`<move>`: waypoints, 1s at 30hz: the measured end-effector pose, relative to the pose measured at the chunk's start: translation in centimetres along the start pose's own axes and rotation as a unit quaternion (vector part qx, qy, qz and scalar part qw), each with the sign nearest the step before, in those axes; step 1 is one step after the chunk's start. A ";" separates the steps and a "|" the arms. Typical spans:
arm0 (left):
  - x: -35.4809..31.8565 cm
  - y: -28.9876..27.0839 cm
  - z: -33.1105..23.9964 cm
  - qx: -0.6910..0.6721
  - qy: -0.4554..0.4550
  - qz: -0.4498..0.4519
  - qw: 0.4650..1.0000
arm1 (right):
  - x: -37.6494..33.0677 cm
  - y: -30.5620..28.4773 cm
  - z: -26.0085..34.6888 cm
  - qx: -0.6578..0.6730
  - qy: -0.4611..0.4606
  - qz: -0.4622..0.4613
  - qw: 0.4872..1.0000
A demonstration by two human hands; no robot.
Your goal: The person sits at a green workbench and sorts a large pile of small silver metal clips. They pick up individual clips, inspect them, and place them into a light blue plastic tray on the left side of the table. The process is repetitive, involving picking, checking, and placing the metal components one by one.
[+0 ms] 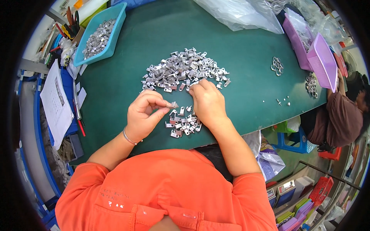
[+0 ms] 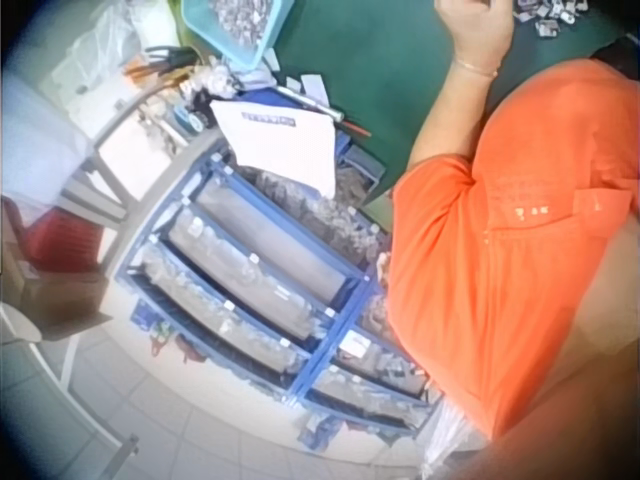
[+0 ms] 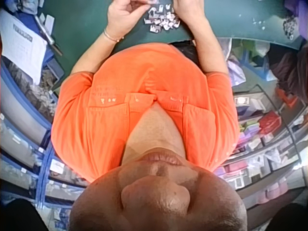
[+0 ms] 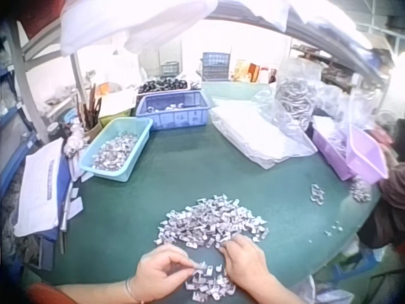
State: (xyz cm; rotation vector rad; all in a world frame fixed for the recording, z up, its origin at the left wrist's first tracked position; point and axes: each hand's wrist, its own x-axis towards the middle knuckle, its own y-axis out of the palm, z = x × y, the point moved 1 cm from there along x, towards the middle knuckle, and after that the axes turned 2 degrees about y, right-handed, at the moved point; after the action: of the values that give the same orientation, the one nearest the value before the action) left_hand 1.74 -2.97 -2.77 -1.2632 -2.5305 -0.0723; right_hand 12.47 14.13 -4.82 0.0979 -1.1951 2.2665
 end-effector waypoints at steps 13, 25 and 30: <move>3.8 0.2 2.6 0.371 0.124 0.027 0.920 | 1.6 0.1 0.0 0.037 -0.030 -0.067 0.997; 1.8 -0.1 1.1 -0.131 -0.214 0.022 0.968 | 0.2 -2.3 -1.2 0.604 0.270 0.097 0.744; 0.2 -1.7 0.0 0.104 -0.110 0.196 0.969 | 0.2 -3.3 -0.7 0.386 0.029 0.255 0.886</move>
State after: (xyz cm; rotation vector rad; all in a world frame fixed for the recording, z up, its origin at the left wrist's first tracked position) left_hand 0.31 -3.88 -2.61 -1.7304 -2.3272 0.4321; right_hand 14.10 16.21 -2.74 0.0132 -0.2162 3.0636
